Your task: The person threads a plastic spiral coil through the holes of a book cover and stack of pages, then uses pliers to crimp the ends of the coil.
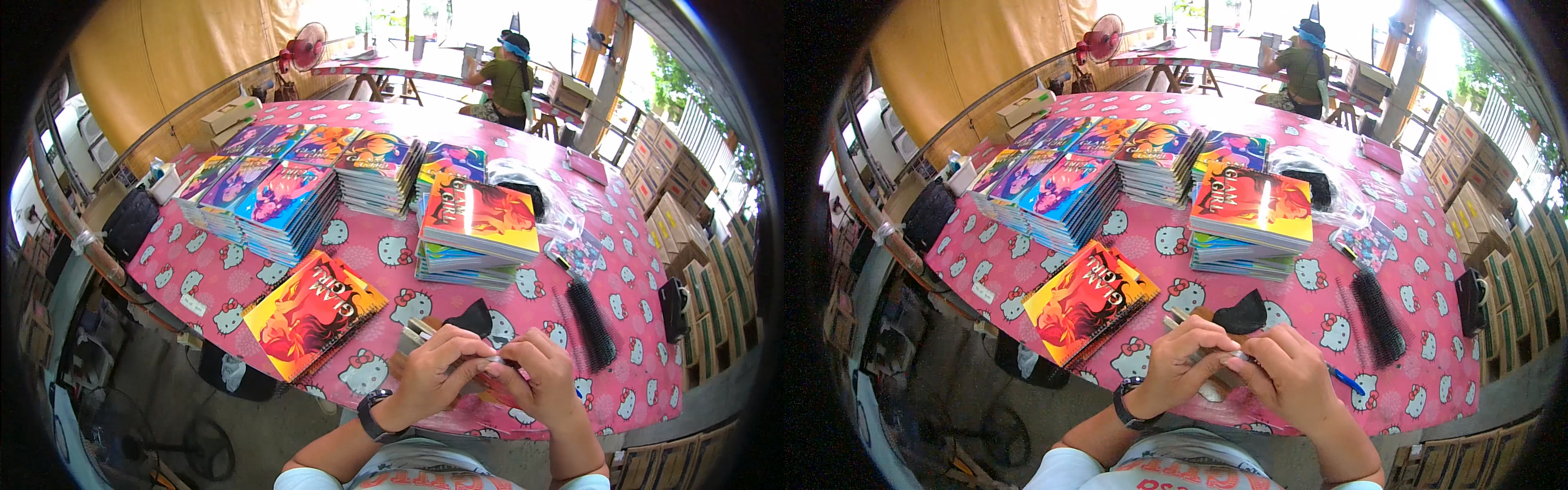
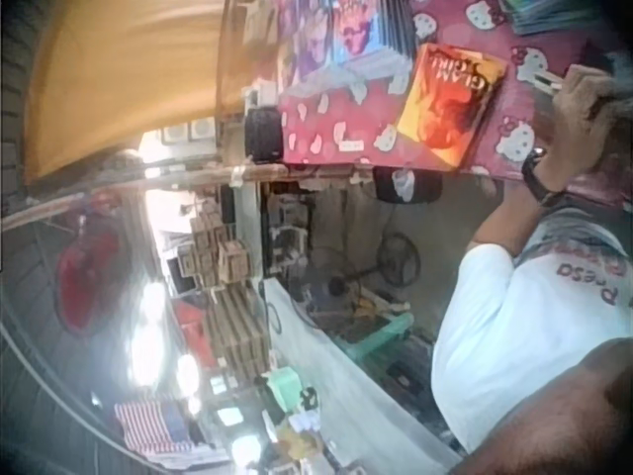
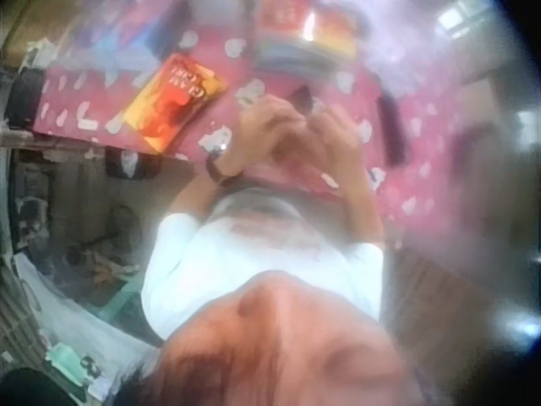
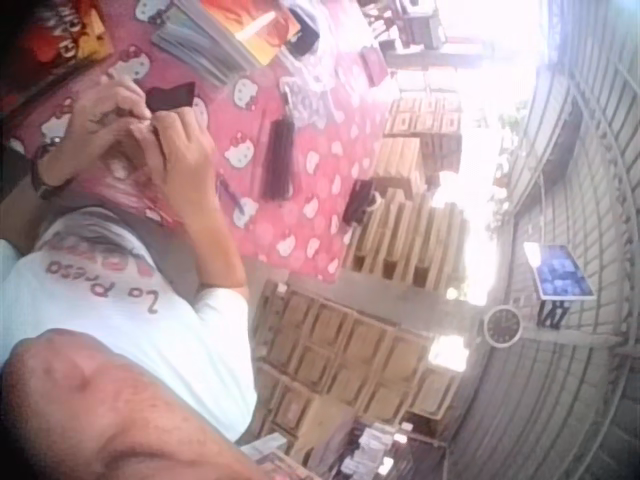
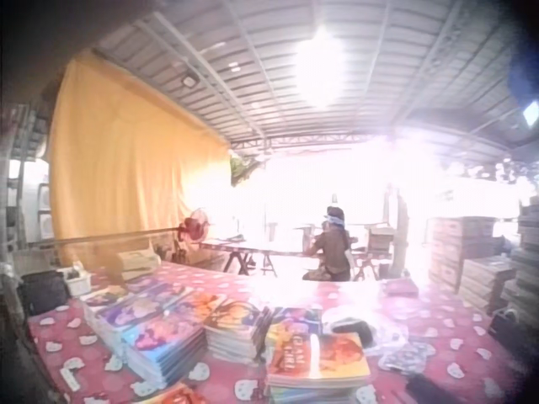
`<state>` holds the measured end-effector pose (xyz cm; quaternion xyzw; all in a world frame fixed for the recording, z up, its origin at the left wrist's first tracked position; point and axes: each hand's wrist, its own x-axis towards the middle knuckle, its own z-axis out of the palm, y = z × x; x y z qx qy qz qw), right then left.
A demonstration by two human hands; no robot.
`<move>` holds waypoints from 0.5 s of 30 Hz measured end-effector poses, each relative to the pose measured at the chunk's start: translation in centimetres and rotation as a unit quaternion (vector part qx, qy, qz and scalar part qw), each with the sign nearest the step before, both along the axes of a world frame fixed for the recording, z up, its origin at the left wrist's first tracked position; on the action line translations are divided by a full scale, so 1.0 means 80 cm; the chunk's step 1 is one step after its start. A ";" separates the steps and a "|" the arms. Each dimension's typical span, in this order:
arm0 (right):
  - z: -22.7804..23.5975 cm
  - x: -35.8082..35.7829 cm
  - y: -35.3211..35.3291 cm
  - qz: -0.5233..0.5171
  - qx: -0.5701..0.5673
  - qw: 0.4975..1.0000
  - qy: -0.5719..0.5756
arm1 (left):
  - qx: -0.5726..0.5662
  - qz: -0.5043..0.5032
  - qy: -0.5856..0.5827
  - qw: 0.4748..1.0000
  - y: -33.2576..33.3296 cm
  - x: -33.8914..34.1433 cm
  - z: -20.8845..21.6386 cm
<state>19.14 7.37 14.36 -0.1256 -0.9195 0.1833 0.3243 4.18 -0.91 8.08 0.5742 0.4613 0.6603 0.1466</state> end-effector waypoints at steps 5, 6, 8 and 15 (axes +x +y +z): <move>-0.006 -0.003 -0.003 -0.012 0.030 0.999 -0.038 | -0.006 0.032 0.079 0.996 0.007 -0.003 -0.006; -0.003 -0.005 -0.002 -0.012 0.032 0.999 -0.041 | -0.011 0.032 0.105 0.994 0.009 -0.007 -0.011; 0.012 -0.011 0.001 -0.008 0.036 0.998 -0.048 | 0.006 0.098 0.098 0.990 0.005 -0.021 -0.018; 0.012 0.019 0.132 -0.202 -0.208 0.946 0.146 | 0.087 0.420 -0.233 0.873 -0.101 -0.170 -0.008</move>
